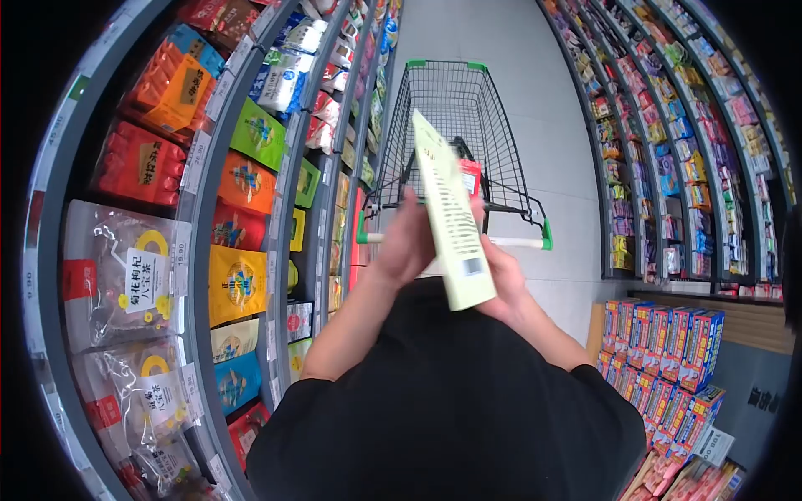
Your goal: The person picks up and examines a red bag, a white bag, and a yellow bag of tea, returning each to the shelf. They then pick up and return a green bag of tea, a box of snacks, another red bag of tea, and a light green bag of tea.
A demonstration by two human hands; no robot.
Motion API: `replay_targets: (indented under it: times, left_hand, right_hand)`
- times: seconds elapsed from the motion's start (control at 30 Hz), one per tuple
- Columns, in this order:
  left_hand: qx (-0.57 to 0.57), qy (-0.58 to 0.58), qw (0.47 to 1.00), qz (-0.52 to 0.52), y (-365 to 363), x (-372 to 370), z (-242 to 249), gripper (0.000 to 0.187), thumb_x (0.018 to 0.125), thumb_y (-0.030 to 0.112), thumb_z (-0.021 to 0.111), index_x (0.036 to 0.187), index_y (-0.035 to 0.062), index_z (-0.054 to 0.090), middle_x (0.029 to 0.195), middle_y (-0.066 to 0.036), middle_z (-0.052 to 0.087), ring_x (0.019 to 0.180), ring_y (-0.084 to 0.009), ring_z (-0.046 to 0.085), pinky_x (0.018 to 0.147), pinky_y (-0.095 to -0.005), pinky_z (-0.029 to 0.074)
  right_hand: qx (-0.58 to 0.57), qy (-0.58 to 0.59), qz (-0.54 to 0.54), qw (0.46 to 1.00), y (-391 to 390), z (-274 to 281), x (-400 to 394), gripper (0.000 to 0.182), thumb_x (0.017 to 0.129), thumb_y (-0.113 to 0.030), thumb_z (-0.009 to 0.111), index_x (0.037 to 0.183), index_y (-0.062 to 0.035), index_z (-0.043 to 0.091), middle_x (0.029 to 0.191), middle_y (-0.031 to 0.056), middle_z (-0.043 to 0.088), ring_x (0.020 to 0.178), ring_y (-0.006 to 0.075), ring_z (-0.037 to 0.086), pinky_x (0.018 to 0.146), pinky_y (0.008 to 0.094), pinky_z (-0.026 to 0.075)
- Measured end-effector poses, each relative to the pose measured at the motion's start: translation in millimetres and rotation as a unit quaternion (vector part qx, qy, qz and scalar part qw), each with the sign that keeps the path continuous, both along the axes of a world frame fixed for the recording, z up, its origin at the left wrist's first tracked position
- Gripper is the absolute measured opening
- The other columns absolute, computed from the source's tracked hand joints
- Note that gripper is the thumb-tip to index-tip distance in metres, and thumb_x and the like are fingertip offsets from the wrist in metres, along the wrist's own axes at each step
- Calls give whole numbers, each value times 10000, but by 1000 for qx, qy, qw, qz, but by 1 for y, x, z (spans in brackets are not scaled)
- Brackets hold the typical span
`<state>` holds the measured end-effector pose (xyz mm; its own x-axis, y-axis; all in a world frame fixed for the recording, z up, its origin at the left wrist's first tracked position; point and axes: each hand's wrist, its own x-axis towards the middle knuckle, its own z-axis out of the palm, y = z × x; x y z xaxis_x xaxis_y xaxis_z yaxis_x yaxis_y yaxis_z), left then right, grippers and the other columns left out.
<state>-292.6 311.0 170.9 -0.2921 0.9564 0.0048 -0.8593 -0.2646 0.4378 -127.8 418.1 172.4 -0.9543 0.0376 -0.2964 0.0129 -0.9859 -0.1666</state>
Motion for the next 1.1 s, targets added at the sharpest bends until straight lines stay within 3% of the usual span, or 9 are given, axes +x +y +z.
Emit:
replay_targets:
  times: [0.07,0.27,0.33,0.47,0.63,0.73,0.87,0.93,1.1]
  left_hand:
    - [-42,134,988,-57,-3,16,-14,973,1074,632,561,1670,-72,254,1656,-348,422,1587,-440,385,1320,-546,314]
    - [106,-12,988,-110,-30,-23,10,469,1051,175,691,1422,-98,601,1212,-209,790,972,-241,797,918,-361,651]
    - [-188,235,939,169,-35,-14,38,363,987,129,793,1291,-54,718,1113,-128,814,928,-184,787,849,-321,640]
    - [-258,313,882,239,-52,-30,37,294,967,103,827,1205,-59,769,1099,-125,820,948,-151,778,829,-304,628]
    - [-274,298,890,207,-53,-44,21,292,980,111,820,1201,-72,768,1095,-122,820,951,-138,773,818,-296,622]
    - [-273,312,893,175,-40,-54,-6,323,1006,191,801,1208,-60,769,1062,-122,826,926,-134,772,804,-298,614]
    - [-406,453,786,108,-26,-70,-71,447,1037,402,730,1206,-10,767,1052,-169,816,893,-214,788,821,-355,601]
    - [-463,646,588,151,-30,-68,-129,458,1042,415,718,1249,7,748,1110,-168,811,945,-281,782,846,-431,600]
    - [-426,749,489,133,-60,-70,-202,421,985,469,735,1038,55,792,989,-140,782,898,-363,731,928,-483,532]
  right_hand:
    - [-128,138,104,977,-1,-42,-4,539,1133,-486,480,1417,-50,618,1219,163,744,1059,369,760,901,538,638]
    - [54,186,231,953,-13,-54,-34,663,1102,-598,484,1455,-47,589,1265,204,722,1085,359,751,869,567,638]
    - [199,-40,68,977,-25,-19,-31,761,1080,-676,439,1485,-44,565,1419,206,668,1282,372,679,999,576,587]
    - [177,-75,-27,981,-17,-8,-30,913,1096,-736,300,1534,37,514,1497,220,627,1374,366,621,1116,540,525]
    - [442,-91,-30,892,-21,-27,-36,430,1048,-212,740,1384,43,655,1273,138,756,1123,186,723,974,365,596]
    - [406,-156,0,901,-17,-27,-41,396,1039,-210,751,1346,29,677,1197,124,774,1004,182,746,784,324,634]
    - [386,-261,-31,884,24,-66,-50,457,1043,-314,741,1330,37,680,1140,126,784,888,180,760,651,305,632]
    - [403,-324,-25,855,67,-107,-62,555,1001,-387,778,1322,53,679,1096,127,788,819,192,766,573,301,627]
    - [476,-390,33,788,174,-203,-111,579,969,-392,801,1298,69,680,1082,140,781,827,200,775,582,301,665]
